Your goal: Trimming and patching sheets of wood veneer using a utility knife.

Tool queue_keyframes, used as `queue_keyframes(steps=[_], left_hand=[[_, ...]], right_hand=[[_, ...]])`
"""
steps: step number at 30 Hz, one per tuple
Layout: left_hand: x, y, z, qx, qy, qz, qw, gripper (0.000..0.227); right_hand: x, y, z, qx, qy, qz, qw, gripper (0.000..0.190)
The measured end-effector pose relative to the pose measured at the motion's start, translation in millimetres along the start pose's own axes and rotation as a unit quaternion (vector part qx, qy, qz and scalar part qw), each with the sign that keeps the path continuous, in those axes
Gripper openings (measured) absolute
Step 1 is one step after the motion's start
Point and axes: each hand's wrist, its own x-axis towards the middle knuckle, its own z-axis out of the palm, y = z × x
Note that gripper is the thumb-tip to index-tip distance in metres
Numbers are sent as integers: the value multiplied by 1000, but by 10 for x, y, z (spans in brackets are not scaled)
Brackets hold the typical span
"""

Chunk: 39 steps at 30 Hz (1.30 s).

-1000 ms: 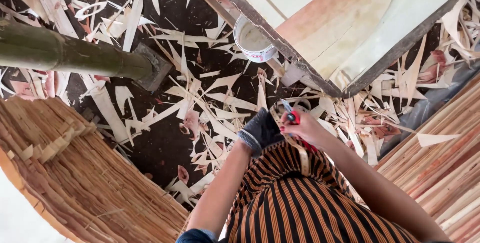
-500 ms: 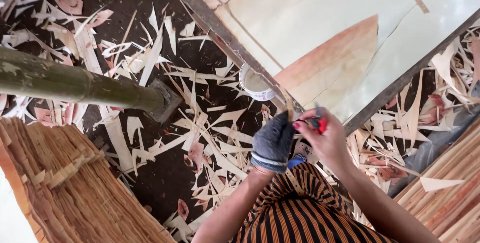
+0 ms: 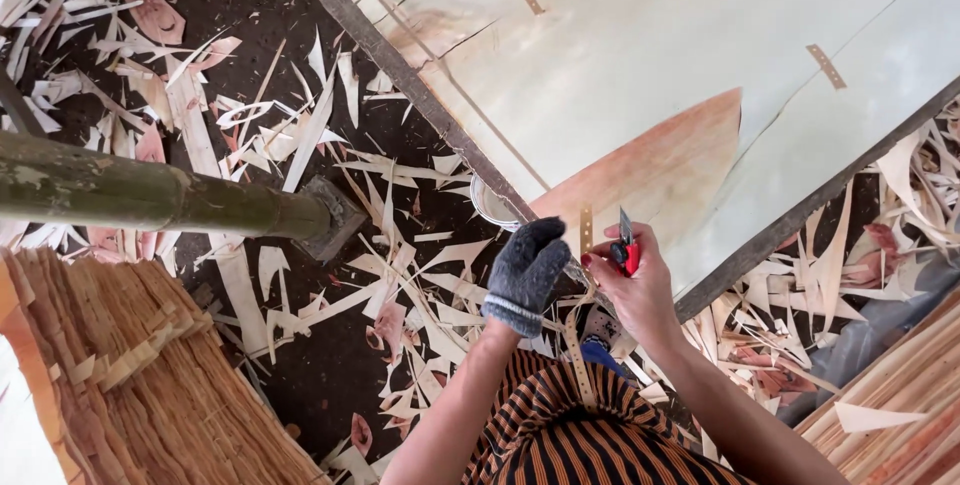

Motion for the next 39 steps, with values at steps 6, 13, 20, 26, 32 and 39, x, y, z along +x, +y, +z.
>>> queue_keyframes(steps=[6,13,20,26,32,39], left_hand=[[460,-747,-116,169,-99,81,977,24],[640,-319,-690,-31,-165,-102,981,17],[902,-17,-1367,54,-383,56,920,32],[1005,262,-1419,27,-379,-80,922,49],[1251,-360,-1490,-35,-398,-186,898,36],[1178,6,-1234,-52,-436,-96,893,48]], right_hand=[[31,143,151,-75,-9,-24,997,28],[225,-536,764,-248,142,67,956,40],[331,-701,1428,20,86,105,991,38],[369,-700,1593,-96,151,79,981,35],[370,-714,1516,-320,153,-36,934,39],[458,-705,1293,-208,136,33,968,40]])
